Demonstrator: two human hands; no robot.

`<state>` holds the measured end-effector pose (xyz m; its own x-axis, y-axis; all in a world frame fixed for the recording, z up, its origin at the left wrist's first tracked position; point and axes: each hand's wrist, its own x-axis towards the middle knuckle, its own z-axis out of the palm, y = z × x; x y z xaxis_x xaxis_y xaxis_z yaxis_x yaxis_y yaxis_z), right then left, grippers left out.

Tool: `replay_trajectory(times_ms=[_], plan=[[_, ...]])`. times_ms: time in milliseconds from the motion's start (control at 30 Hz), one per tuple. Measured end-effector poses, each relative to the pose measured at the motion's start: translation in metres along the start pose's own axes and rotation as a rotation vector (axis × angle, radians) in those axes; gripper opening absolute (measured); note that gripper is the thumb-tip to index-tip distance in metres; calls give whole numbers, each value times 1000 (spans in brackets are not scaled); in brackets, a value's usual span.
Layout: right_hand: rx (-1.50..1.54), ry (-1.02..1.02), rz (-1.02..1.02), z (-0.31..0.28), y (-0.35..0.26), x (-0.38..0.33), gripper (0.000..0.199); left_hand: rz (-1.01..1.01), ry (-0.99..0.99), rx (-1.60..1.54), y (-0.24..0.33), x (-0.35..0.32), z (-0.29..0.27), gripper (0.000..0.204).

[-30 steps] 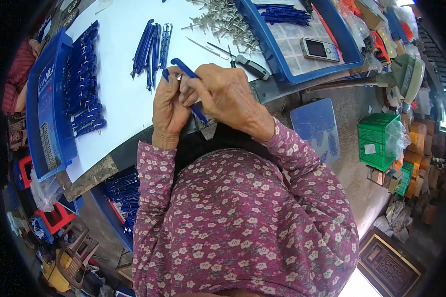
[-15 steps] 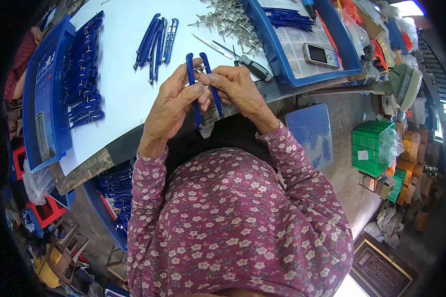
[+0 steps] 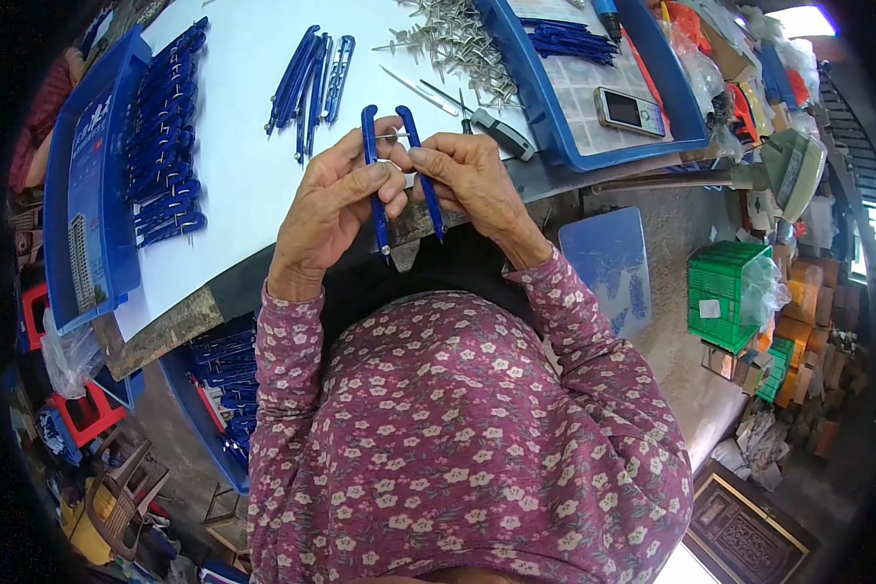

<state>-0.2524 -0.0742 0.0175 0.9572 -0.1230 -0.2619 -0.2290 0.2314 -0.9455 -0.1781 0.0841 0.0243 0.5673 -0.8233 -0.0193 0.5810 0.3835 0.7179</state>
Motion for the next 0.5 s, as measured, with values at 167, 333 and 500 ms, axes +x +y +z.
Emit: replay_trajectory(times_ms=[167, 333, 500], plan=[[-45, 15, -21, -3, 0, -4, 23, 15, 20, -12, -7, 4, -1, 41], [3, 28, -10, 10, -13, -13, 32, 57, 273, 349, -6, 2, 4, 17], [337, -66, -58, -1, -33, -14, 39, 324, 283, 870, 0, 3, 13, 6]])
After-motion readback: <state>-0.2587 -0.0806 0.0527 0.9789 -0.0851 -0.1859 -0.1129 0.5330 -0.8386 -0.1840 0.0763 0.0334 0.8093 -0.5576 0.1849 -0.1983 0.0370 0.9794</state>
